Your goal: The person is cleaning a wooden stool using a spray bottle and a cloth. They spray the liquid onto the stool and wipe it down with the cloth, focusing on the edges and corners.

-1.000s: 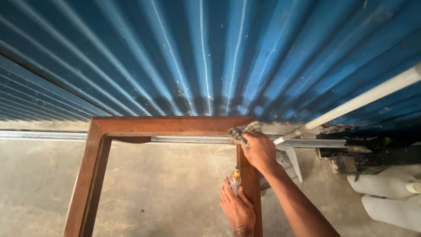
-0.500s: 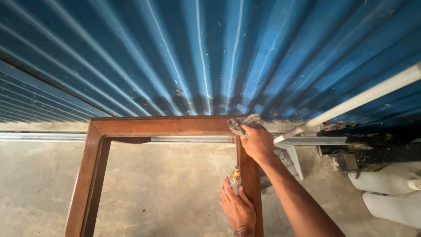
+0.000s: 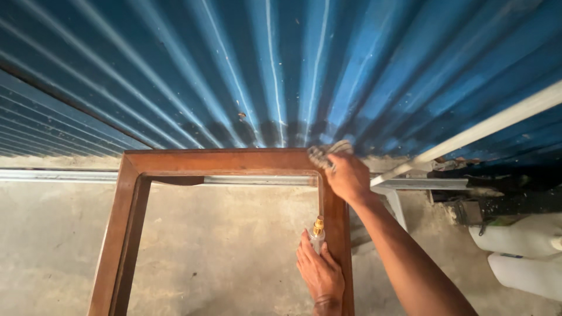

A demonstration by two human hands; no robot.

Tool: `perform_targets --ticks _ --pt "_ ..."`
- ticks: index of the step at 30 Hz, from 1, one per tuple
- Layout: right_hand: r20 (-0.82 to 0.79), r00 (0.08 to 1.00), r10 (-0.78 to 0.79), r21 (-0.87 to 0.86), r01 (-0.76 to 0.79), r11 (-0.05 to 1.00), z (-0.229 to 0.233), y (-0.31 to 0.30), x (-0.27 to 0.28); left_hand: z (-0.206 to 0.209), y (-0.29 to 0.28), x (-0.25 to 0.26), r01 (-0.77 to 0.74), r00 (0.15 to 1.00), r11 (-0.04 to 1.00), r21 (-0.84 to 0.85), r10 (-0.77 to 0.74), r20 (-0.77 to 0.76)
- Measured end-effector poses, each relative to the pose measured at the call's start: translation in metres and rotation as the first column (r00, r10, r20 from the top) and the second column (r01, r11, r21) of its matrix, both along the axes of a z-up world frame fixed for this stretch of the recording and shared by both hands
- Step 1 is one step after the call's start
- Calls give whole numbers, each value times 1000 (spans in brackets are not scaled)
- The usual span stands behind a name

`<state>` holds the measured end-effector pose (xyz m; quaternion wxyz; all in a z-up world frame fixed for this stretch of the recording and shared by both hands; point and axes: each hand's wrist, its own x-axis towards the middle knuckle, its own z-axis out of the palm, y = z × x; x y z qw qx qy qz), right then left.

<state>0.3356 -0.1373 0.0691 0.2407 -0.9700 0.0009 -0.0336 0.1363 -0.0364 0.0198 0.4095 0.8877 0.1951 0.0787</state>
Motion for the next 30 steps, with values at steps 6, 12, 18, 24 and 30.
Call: perform_targets --ticks 6,12,18,24,30 --pt "40 968 248 23 -249 968 -3 -10 -69 2 2 0 8 1000 1000 -2 -8 24" --pt "76 994 72 -19 -71 997 3 -16 -89 1 0 -1 -4 996 999 38 1 86" --pt "47 991 127 24 -128 991 9 10 -90 -1 1 -5 18 995 999 51 -23 101" --pt "28 996 82 51 -83 995 11 -4 -133 -1 2 -10 21 987 999 34 -27 161" --pt "4 1000 19 30 -19 999 4 10 -132 1 4 -19 29 967 999 27 -35 254"
